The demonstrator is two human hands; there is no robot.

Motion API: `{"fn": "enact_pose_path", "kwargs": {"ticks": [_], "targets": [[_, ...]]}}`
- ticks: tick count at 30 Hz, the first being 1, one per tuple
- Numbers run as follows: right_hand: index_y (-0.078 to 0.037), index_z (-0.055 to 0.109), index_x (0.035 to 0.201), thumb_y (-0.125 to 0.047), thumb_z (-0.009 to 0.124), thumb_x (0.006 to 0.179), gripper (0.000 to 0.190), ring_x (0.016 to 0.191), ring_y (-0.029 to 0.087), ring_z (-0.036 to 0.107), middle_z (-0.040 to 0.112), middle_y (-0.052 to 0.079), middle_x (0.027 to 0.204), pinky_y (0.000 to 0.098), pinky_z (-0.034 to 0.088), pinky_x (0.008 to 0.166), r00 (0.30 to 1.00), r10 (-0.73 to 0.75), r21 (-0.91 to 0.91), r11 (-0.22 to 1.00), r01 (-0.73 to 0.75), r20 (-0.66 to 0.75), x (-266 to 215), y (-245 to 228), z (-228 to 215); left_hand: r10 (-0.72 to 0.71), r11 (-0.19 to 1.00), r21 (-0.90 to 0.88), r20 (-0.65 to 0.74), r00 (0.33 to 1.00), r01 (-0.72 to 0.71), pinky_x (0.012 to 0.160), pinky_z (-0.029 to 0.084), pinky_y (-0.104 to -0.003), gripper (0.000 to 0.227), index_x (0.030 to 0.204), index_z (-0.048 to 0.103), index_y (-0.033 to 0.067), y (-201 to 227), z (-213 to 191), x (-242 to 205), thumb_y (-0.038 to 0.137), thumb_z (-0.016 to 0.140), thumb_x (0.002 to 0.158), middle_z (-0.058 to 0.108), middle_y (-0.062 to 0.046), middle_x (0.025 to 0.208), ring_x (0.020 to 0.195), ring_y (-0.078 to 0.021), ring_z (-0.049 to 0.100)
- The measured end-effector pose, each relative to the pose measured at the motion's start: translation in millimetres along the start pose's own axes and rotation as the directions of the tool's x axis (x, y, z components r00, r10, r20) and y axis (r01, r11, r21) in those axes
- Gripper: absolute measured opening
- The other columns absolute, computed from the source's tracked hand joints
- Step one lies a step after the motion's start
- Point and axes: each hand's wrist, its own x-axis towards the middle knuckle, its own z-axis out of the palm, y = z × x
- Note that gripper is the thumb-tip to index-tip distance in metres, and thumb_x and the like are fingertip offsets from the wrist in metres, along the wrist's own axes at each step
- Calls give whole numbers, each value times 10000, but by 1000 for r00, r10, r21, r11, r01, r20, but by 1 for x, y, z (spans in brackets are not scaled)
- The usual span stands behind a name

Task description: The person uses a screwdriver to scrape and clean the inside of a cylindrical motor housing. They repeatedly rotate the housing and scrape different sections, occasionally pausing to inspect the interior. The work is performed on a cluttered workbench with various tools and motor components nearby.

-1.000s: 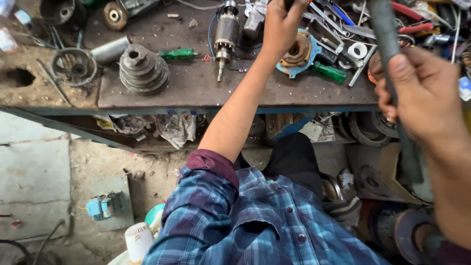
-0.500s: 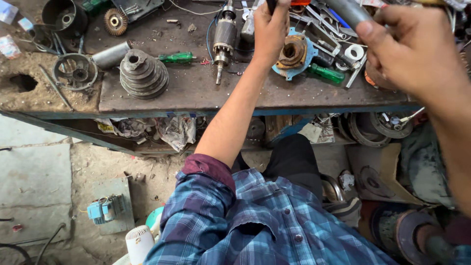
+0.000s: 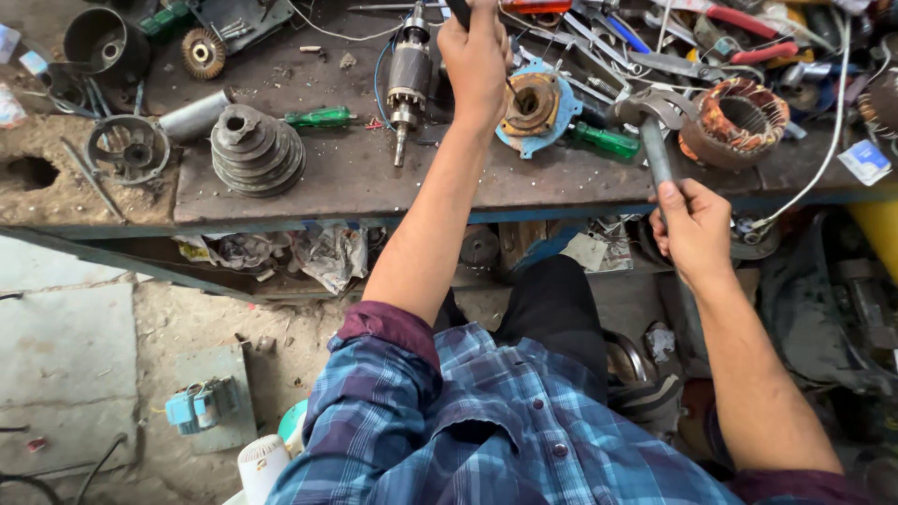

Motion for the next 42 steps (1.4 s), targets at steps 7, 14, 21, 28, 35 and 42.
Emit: {"fn": "enact_pose_path", "kwargs": {"ticks": [7,14,21,28,35,42], "targets": [[-17,602,1040,-241,663,1099,240,488,59,455,550,12,661,231,325,429,987,-149,-96,985,143,-59,46,26,11,-100,992,-97,-272,957,77,369,224,-300,365,700,414,119,13,-19,21,223,604,993,329,53,527,397,-85,305],[-29,555,1102,-255,685,1066,263,451,67,459,561,18,636,247,319,392,995,-69,-179,982,54,-77,63,20,22,-119,985,-142,-169,979,95,382,187,-300,362,701,404,135,4,-29,10,223,597,994,315,51,550,420,-85,276],[-42,529,1123,-294,671,1062,296,437,69,449,554,12,630,257,318,372,997,-20,-200,980,5,-75,57,8,25,-203,944,-296,-181,962,144,408,189,-304,373,694,391,146,-2,-56,11,249,567,1007,255,47,568,455,-97,230],[-24,526,1109,-301,674,1078,316,451,70,463,558,16,634,254,333,386,996,-59,-236,971,40,-73,50,5,24,-280,886,-436,-238,930,155,409,181,-302,401,674,351,158,11,-63,-3,266,536,1013,251,45,563,454,-100,207],[-33,528,1118,-309,665,1078,311,453,65,448,549,7,639,251,326,387,997,-13,-185,983,-2,-76,51,3,24,-171,918,-390,-226,959,71,401,192,-281,427,668,328,162,68,-45,6,255,545,1024,272,31,560,466,-95,214],[-19,543,1123,-299,667,1082,309,459,74,458,552,16,646,257,330,392,997,-23,-183,983,11,-68,56,11,23,118,978,174,-8,993,-115,395,230,-285,415,689,424,126,132,-66,29,238,597,1049,329,43,559,432,-81,302]]}}
